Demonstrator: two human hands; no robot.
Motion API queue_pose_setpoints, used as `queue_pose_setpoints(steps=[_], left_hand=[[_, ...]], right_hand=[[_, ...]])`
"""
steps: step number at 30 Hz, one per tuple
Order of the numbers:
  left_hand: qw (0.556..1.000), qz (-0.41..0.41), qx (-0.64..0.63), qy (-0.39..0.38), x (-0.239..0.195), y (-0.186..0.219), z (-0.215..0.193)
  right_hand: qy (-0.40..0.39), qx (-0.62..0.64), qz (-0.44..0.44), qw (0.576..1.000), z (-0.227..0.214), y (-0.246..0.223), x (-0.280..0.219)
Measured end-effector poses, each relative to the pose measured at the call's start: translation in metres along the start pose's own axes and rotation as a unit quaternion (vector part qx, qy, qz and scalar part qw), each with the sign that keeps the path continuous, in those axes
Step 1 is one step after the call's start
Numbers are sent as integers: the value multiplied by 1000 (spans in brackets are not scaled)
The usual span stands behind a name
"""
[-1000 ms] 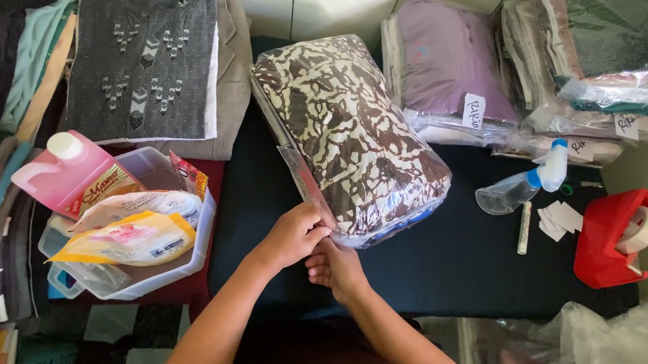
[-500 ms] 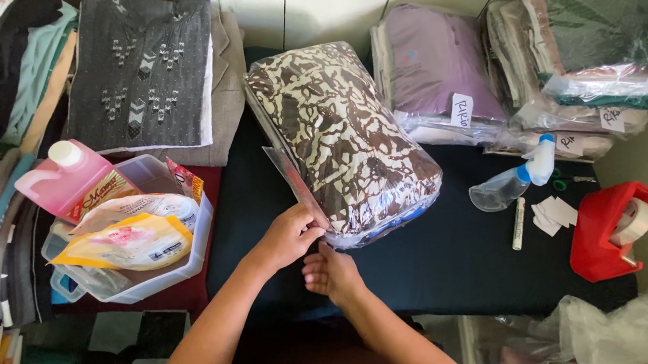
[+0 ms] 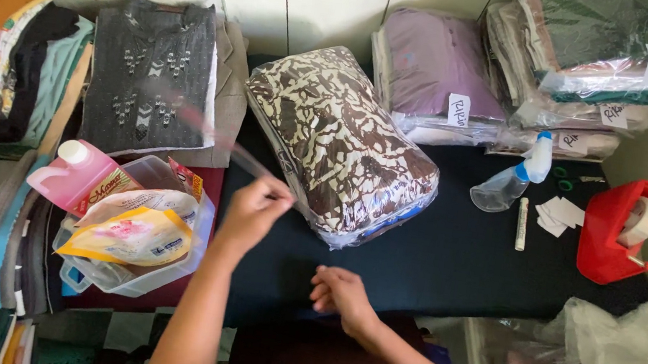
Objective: Bagging a folded garment into a plastic sleeve, securing it with tape, and writing a name on a label.
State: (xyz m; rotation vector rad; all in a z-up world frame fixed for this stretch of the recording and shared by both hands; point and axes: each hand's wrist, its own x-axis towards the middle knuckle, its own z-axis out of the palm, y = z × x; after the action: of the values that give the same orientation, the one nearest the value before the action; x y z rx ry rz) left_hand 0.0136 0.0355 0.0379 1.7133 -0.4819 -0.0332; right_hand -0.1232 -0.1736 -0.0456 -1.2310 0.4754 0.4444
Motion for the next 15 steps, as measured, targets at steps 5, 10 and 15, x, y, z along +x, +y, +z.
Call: queue_pose_setpoints(steps=[5, 10, 15], left_hand=[[995, -26, -96, -25, -25, 39, 10], [980, 175, 43, -80, -46, 44, 84], [940, 221, 258, -19, -34, 62, 112]], right_hand=[[61, -112, -333, 934, -10, -31, -29], [-27, -253, -419, 872, -17, -64, -59], [182, -192, -333, 905, -75, -41, -61]])
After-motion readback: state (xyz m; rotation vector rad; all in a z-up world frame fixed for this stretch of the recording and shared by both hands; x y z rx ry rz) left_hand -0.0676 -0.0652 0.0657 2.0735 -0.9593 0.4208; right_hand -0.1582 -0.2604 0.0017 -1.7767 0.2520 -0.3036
